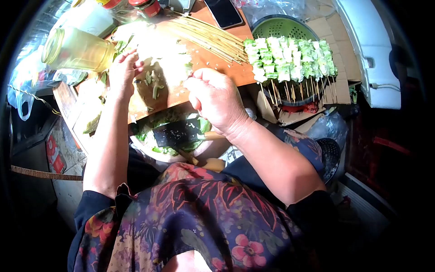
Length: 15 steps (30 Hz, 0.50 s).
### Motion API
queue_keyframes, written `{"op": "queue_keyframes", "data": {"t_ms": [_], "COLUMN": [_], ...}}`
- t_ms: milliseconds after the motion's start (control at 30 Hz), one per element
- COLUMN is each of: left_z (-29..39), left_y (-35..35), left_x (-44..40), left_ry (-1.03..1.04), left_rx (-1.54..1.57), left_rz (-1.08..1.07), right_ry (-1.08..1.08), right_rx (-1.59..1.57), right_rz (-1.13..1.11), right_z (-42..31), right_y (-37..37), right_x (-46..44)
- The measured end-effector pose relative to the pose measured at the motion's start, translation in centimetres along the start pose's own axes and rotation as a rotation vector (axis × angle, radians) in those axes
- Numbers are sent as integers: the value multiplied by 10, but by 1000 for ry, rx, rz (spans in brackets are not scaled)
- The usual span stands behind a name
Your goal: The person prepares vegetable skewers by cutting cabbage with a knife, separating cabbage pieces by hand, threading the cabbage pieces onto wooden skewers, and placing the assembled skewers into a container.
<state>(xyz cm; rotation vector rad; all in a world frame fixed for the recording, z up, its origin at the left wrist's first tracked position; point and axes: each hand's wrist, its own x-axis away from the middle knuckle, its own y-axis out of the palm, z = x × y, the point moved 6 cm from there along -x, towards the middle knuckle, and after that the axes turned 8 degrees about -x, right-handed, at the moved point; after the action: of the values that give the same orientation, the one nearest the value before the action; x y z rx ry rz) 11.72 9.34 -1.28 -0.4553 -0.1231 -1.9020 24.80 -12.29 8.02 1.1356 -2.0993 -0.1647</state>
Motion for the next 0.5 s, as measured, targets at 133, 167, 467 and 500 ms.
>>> {"op": "queue_keyframes", "data": {"t_ms": [133,167,467,500], "left_z": [-12,-16,11,8], "left_y": [16,17,33,32], "left_x": [-7,-13,-15,-19], "left_ry": [38,36,92,93], "left_rx": [-409,-407,-863,-862], "left_rz": [44,43,-5,-4], "right_ry": [14,22,42,43], "right_rx": [14,13,41,31], "right_rz": [4,-2,-3,2], "right_z": [0,0,2,2], "right_y": [-1,-1,-5,-5], "right_x": [-1,-1,-8,-9]}}
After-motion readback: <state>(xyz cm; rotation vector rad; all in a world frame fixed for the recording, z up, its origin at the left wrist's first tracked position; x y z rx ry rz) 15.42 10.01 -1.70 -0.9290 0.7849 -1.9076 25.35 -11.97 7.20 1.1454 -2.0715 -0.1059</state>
